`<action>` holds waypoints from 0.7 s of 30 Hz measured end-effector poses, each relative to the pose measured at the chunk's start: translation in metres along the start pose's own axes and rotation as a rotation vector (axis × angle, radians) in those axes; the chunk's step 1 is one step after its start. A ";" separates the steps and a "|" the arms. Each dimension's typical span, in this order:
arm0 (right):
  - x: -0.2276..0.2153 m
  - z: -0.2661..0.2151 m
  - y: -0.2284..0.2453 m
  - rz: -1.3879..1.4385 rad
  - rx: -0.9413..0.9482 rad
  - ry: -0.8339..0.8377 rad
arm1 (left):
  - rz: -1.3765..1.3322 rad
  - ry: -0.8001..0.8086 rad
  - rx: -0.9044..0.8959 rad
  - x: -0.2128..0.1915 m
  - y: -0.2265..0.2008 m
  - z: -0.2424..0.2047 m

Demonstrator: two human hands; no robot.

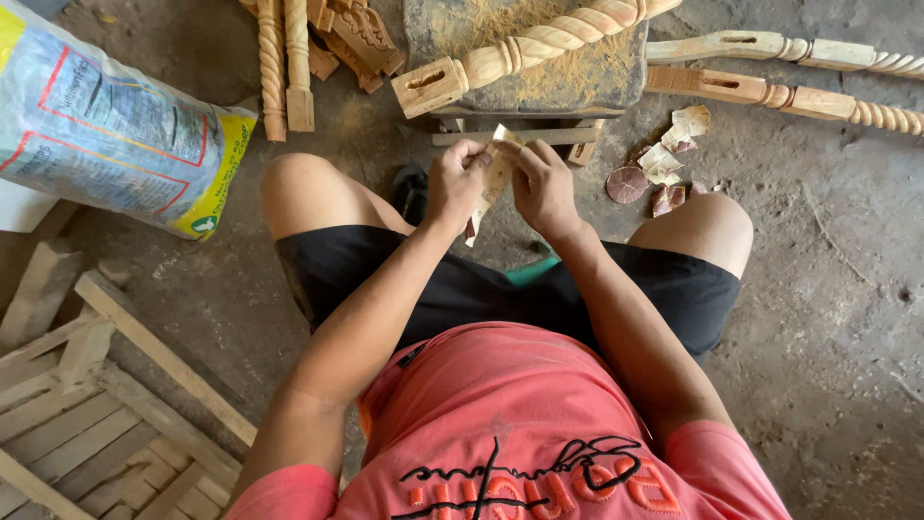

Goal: The person sands decorative wooden table legs by hand with pieces of sandpaper, working across the spiral carvings and ends of several legs one at a time.

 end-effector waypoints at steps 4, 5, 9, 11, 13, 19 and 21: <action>0.005 -0.003 0.012 -0.073 -0.230 0.152 | 0.001 -0.028 0.035 -0.009 -0.007 0.007; 0.009 -0.001 0.012 -0.072 -0.231 0.158 | 0.018 0.004 0.000 -0.010 -0.008 0.007; 0.010 0.008 0.008 -0.272 -0.288 0.114 | -0.093 0.149 0.182 -0.001 -0.028 0.000; 0.002 0.015 0.004 -0.354 -0.305 0.113 | -0.106 0.330 0.126 0.003 -0.034 0.002; -0.010 0.021 0.002 -0.444 -0.412 0.073 | -0.053 0.405 0.270 0.003 -0.050 0.009; -0.057 0.029 -0.037 -0.163 0.055 -0.105 | 0.949 -0.090 0.850 -0.024 -0.076 0.100; -0.068 0.026 -0.043 -0.208 0.087 -0.167 | 1.017 0.004 0.725 -0.023 -0.052 0.136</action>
Point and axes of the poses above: each hand's wrist, its own z-axis towards the middle knuckle, its own x-axis out of the palm, y = z × x, the point moved 5 cm from there along z, towards the middle knuckle, and after that the axes turned 13 degrees about -y, right-handed, at the moved point
